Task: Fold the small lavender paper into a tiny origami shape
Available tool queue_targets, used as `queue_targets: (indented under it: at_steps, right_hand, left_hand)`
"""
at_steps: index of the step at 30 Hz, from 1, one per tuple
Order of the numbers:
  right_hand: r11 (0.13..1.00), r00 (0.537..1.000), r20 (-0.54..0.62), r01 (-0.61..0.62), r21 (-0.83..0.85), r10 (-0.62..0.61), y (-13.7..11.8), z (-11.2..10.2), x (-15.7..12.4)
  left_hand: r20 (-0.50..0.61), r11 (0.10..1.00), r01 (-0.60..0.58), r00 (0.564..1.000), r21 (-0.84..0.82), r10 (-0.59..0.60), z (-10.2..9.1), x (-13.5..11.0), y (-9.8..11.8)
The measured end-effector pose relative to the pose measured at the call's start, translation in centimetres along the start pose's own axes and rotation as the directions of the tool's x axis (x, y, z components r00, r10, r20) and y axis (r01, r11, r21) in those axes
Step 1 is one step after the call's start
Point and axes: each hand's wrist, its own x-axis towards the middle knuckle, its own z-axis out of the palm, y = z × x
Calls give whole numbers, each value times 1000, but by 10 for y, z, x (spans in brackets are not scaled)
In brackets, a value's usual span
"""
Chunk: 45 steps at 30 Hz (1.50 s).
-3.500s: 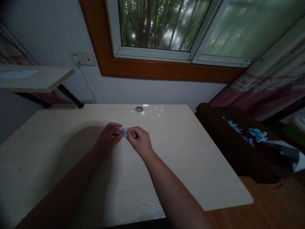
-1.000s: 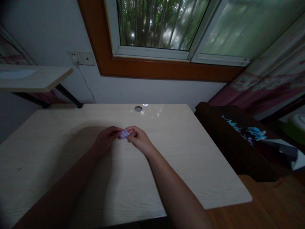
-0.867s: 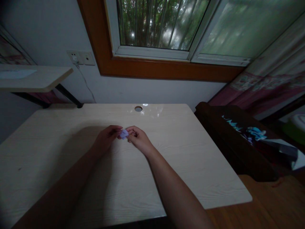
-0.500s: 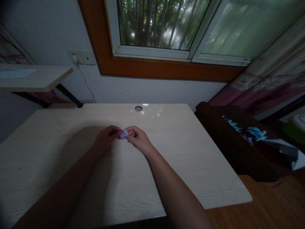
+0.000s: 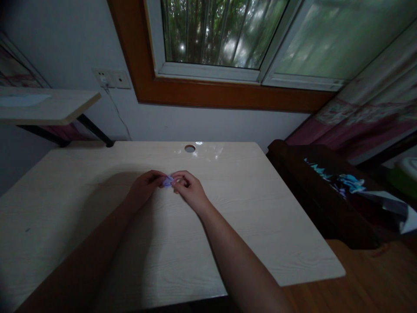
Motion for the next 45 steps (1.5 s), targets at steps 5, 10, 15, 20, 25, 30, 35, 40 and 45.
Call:
queue_targets:
  at_steps: [5, 10, 15, 20, 25, 30, 35, 40, 45]
  right_hand:
    - [998, 1000, -11, -14, -60, 14, 1, 0, -1]
    - [998, 999, -45, -28, -58, 25, 1, 2, -2]
    - [997, 998, -65, -8, -82, 3, 3, 2, -1]
    - [991, 998, -51, 36, -131, -43, 5, 2, -1]
    - [984, 996, -61, 47, -173, -58, 3, 2, -2]
    - [982, 996, -75, 38, -185, -52, 3, 2, -1]
    - [981, 995, -76, 45, -190, -60, 3, 2, -2]
    - [980, 995, -76, 43, -193, -59, 4, 2, -1]
    - [980, 997, -58, 37, -195, -49, 6, 2, -1]
  left_hand:
    - [21, 999, -34, 999, 22, 33, -1, 2, -5]
    - [30, 996, -78, 997, 37, 77, -1, 2, -8]
    - [18, 999, -51, 999, -9, 51, 1, 0, -7]
    - [30, 976, -199, 980, 92, 197, 1, -2, -6]
    - [55, 950, -279, 960, 139, 274, 4, -3, -2]
    - [55, 943, -309, 951, 121, 304, 7, -6, 3]
    - [52, 928, -321, 947, 189, 317, 7, -7, 7]
    - [22, 939, -298, 954, 172, 298, 5, -6, 8]
    - [10, 968, -241, 970, 63, 241, 4, -7, 4]
